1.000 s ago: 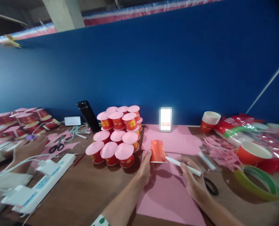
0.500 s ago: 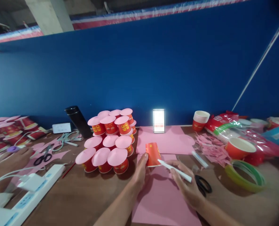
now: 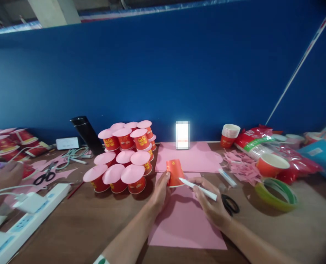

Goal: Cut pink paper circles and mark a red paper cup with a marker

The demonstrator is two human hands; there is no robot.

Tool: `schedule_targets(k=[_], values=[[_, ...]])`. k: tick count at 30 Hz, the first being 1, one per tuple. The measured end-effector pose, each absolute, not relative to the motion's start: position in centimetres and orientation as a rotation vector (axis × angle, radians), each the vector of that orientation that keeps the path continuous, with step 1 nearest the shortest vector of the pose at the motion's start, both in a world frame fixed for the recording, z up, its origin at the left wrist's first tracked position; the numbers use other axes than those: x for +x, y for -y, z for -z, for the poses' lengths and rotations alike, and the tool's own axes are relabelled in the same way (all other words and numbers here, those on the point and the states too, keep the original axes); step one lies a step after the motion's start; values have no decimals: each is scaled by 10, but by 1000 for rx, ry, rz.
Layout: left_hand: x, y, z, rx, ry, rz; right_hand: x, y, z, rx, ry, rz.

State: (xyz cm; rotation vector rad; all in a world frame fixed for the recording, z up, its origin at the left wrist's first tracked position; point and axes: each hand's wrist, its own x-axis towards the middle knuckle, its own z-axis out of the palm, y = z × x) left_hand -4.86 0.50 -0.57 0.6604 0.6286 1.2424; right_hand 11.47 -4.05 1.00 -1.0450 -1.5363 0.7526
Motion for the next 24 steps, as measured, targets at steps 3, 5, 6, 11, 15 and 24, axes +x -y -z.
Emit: schedule_targets(k=[3,5,6,11,15,24], values=[[-49,-7,11,671,-625,-1245,115,41,-8,-1048,1538,-738],[-49,-9,13,669,-619,-1243,114,41,-7,-1041,1537,-716],[-50,-9,13,664,-620,-1242,114,40,-7,-1033,1544,-700],[-50,-8,8,649,-639,-1254,115,41,-10,-996,1626,-571],[-49,-9,8,609,-660,-1280,116,42,-10,-1028,1622,-579],[-50,-10,11,634,-651,-1277,116,41,-9,-1098,1625,-609]])
